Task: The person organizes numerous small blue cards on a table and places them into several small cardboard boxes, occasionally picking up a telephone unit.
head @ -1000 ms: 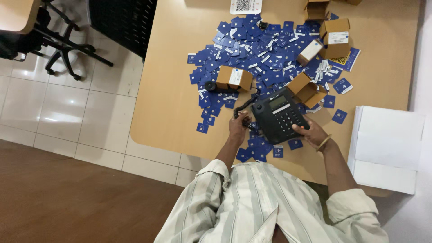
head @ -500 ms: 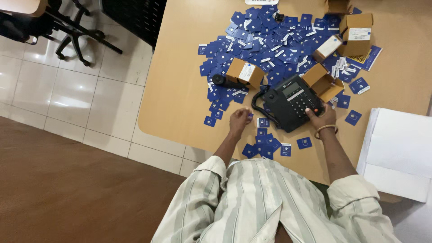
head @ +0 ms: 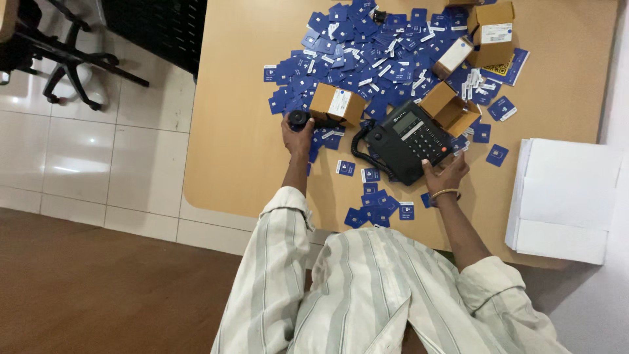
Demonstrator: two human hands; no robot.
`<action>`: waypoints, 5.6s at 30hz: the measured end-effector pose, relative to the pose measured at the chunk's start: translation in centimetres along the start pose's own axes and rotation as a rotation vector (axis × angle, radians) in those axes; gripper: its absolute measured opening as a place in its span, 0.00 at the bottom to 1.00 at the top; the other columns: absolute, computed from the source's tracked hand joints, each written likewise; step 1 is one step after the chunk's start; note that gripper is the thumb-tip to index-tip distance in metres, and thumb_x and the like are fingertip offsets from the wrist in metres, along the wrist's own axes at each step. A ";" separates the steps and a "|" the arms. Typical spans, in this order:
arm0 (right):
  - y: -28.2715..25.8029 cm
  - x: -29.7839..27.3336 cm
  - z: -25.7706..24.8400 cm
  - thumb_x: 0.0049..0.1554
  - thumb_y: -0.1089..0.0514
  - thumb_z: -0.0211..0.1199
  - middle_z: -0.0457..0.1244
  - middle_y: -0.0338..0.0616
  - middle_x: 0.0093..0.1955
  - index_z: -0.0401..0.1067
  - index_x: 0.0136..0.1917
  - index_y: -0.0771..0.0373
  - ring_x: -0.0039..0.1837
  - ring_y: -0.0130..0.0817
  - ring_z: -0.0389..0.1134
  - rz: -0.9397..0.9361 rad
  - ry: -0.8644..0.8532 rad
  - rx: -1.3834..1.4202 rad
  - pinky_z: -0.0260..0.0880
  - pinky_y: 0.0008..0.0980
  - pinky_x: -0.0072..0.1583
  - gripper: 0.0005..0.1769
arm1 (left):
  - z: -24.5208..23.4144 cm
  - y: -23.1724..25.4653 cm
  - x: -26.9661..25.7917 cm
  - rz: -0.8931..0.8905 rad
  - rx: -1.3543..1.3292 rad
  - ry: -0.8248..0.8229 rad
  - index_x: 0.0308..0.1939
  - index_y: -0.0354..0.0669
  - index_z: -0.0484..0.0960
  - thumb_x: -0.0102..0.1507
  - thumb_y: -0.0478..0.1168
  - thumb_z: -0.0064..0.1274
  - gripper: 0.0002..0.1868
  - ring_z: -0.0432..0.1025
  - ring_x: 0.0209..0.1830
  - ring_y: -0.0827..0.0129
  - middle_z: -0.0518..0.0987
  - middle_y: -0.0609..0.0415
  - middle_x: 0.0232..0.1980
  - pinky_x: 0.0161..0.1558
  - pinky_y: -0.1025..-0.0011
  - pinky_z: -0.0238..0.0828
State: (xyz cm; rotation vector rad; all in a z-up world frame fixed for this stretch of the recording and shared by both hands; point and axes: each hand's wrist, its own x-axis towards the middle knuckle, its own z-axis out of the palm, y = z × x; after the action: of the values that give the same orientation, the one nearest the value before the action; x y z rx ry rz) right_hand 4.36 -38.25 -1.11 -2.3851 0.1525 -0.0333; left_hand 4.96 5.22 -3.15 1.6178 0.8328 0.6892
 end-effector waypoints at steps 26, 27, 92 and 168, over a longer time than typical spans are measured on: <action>-4.9 -1.7 -2.1 0.56 0.52 0.74 0.49 0.60 0.72 0.56 0.78 0.67 0.74 0.57 0.51 -0.288 0.061 -0.152 0.55 0.55 0.73 0.44 | -11.7 13.2 -4.6 -0.178 -0.169 0.150 0.58 0.30 0.79 0.61 0.36 0.64 0.23 0.79 0.48 0.69 0.82 0.47 0.51 0.49 0.72 0.79; -6.8 -1.9 -2.6 0.58 0.53 0.72 0.49 0.58 0.73 0.58 0.77 0.66 0.75 0.55 0.52 -0.388 0.057 -0.117 0.54 0.55 0.75 0.41 | -12.1 14.0 -4.8 -0.160 -0.165 0.132 0.59 0.30 0.79 0.62 0.36 0.64 0.23 0.79 0.47 0.69 0.83 0.48 0.50 0.49 0.73 0.79; -24.1 -3.1 -6.4 0.66 0.52 0.61 0.68 0.33 0.40 0.77 0.54 0.64 0.42 0.20 0.65 -0.313 -0.840 0.445 0.68 0.27 0.45 0.13 | -10.2 14.8 -6.4 -0.620 -0.903 -0.113 0.57 0.38 0.75 0.69 0.42 0.53 0.15 0.75 0.49 0.58 0.75 0.52 0.45 0.62 0.52 0.74; -0.9 -3.2 -11.0 0.61 0.53 0.68 0.64 0.56 0.63 0.72 0.64 0.69 0.60 0.41 0.71 0.015 -0.268 0.129 0.76 0.36 0.59 0.23 | 8.7 12.5 -17.0 -0.394 0.245 -0.515 0.75 0.29 0.49 0.51 0.51 0.76 0.62 0.66 0.68 0.46 0.62 0.29 0.69 0.61 0.62 0.71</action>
State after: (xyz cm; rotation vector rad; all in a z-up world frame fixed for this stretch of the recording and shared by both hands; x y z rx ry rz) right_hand 0.51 -44.68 7.60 -2.2342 0.0390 0.2742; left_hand 4.01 -15.05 7.38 1.6727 0.8339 -0.1144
